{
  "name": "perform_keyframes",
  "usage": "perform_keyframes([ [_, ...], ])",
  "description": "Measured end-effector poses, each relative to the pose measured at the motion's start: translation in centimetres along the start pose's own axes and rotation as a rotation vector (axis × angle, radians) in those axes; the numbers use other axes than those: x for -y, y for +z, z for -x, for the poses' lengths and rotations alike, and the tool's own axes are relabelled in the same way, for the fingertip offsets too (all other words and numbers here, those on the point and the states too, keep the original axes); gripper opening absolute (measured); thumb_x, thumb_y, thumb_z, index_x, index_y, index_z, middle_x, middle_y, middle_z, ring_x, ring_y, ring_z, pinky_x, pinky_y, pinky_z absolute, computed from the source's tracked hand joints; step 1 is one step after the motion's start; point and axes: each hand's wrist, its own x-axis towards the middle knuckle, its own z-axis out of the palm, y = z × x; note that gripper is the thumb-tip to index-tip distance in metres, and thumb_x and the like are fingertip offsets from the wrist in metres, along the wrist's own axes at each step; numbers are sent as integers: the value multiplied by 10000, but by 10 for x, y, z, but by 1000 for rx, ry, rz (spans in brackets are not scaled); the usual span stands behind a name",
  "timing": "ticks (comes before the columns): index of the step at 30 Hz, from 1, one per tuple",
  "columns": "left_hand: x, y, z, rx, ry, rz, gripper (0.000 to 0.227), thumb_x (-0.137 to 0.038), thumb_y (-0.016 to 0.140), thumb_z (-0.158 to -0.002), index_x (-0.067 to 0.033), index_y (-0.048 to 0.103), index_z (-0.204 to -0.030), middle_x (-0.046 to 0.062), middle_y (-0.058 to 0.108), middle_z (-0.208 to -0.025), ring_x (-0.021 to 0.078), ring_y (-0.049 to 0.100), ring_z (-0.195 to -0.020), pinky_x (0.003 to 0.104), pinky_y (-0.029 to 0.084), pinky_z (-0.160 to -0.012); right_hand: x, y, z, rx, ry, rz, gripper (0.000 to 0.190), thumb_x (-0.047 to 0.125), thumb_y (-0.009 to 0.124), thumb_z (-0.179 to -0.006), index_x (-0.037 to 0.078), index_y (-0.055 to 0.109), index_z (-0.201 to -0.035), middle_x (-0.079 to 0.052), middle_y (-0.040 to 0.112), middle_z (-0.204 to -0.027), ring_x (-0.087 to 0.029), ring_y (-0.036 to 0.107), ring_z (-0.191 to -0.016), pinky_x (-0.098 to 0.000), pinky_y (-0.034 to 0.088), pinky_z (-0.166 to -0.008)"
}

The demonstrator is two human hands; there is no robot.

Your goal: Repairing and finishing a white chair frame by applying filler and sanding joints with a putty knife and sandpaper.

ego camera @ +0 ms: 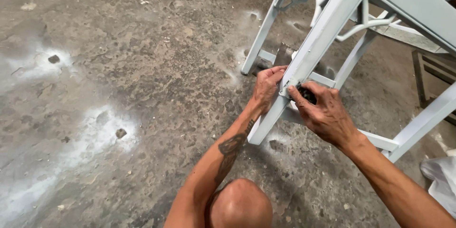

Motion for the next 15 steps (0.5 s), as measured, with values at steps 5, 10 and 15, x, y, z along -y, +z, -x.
perform_keyframes([
  [5,-3,2,1,12,-19,-5,306,-133,639,-911,-1,746,-1166,121,711,-770,129,678,-679,197,536,-568,1,12,10,-7,31,21,455,171,644,-966,146,669,-1419,-183,545,-1248,-343,607,-1009,-438,509,-796],
  [10,2,1,-3,1,-25,16,320,-139,630,-918,5,738,-1182,133,716,-767,139,687,-667,198,532,-562,21,-10,10,33,135,-31,458,159,652,-935,132,681,-1391,-184,538,-1286,-349,629,-1044,-427,542,-818],
  [15,-9,6,7,-1,-14,-23,309,-157,627,-915,-26,756,-1163,119,712,-739,130,686,-643,187,518,-528,17,-32,-16,34,317,-25,407,102,666,-937,56,711,-1339,-221,505,-1260,-412,647,-1064,-433,611,-810],
])
